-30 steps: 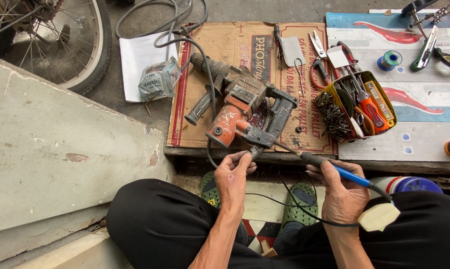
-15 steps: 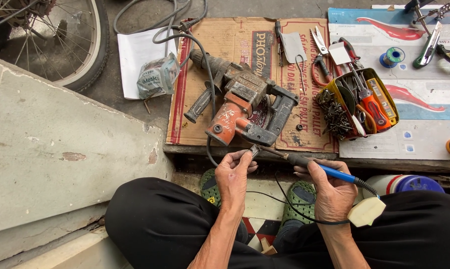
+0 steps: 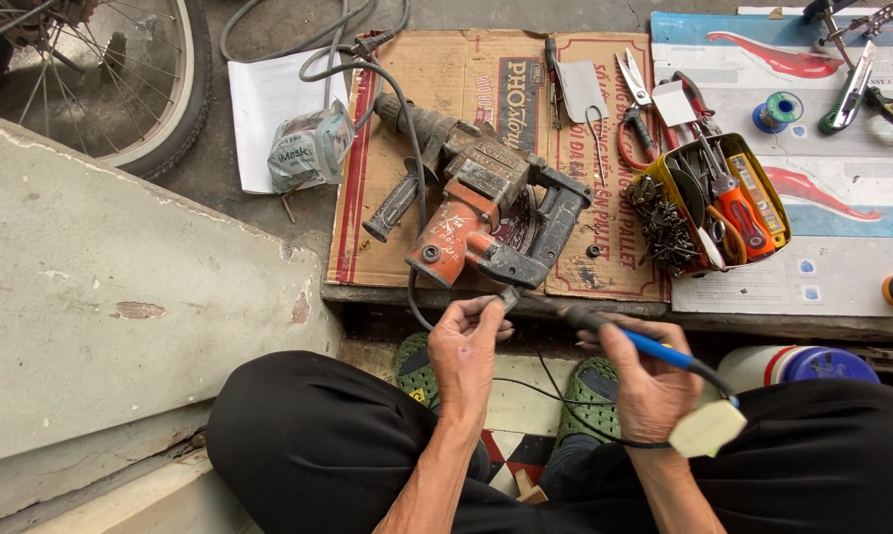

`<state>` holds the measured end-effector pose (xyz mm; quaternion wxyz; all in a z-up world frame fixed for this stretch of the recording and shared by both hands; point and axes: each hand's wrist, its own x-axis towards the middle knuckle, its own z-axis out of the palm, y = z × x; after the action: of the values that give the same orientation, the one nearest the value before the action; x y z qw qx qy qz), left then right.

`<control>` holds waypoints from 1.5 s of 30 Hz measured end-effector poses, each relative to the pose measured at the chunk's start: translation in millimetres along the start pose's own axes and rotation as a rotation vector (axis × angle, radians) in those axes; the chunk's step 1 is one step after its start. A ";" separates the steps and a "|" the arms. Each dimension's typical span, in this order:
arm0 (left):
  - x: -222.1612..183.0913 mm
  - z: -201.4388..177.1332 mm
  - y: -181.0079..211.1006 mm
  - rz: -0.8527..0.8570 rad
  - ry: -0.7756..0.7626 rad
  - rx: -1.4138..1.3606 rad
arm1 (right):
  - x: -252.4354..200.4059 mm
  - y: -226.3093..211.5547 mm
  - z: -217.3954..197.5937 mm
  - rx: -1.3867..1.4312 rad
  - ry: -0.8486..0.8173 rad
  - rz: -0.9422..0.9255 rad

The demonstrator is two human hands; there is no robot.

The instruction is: The person sits on the ground repairing a rotary hammer drill. They unwrap a new replacement part, fit it into the drill body, then use a soldering iron to solder the drill's wire connection, holding the drill steady with the other hand.

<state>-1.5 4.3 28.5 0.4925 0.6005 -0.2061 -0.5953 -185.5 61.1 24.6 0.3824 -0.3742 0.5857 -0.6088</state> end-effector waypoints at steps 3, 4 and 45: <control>4.4 -4.2 -1.0 0.011 0.042 -0.034 | 5.2 -13.6 -4.1 0.038 0.087 0.033; 5.2 -3.5 -2.6 0.031 0.035 -0.037 | 7.5 -18.9 -7.4 0.118 0.150 0.103; -47.2 66.0 28.9 -0.375 -0.562 -0.305 | 49.8 -123.9 -88.2 -0.816 -0.554 -0.617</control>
<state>-62.1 8.4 89.6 0.3827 0.3606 -0.1288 -0.8408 -289.9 56.4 145.8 0.1510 -0.7901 0.5148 -0.2965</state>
